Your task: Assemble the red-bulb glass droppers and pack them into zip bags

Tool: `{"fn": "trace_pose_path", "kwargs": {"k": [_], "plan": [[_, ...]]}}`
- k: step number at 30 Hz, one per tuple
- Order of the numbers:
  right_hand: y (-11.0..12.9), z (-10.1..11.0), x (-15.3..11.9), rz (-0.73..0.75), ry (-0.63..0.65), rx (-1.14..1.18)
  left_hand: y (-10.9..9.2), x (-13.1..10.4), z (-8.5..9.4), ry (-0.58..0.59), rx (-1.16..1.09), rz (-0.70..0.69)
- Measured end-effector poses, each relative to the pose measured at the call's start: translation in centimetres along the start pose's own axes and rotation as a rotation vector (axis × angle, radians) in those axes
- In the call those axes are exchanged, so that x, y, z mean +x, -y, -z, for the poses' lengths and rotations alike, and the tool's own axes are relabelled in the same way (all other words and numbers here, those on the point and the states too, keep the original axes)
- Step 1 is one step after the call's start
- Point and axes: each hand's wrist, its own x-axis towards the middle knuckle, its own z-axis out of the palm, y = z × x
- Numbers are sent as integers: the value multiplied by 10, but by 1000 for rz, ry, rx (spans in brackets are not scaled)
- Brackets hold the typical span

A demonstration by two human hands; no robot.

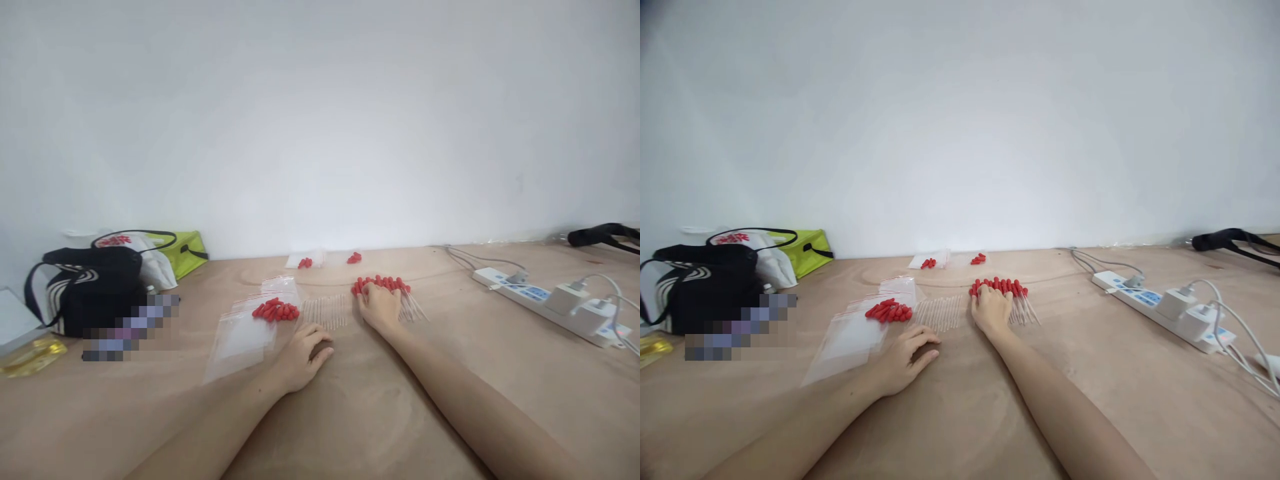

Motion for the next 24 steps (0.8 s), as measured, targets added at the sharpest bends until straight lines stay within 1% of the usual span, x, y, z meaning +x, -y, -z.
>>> {"fn": "trace_pose_path", "kwargs": {"k": [4,6,8,9,11,12,13,15,17,20,24], "plan": [[16,3,-11,100,40,38,-1,0,-2,9,4,-25],[23,3,-15,105,85,28,1,0,-1,-38,59,-32],[29,2,-16,77,131,11,7,2,5,-173,184,21],[30,3,-16,59,151,3,11,3,10,-260,266,80],[31,3,-15,30,174,-7,22,4,22,-401,423,242],[31,4,-15,17,182,-12,27,4,28,-436,491,325],[31,5,-14,7,190,-17,33,3,35,-444,549,395],[31,6,-13,-5,205,-28,41,2,44,-414,619,499],[32,7,-12,-9,218,-38,47,0,49,-367,639,559],[35,6,-11,-15,230,-41,48,-1,49,-314,630,602],[39,2,-10,-27,229,-32,49,0,46,-285,605,617]]}}
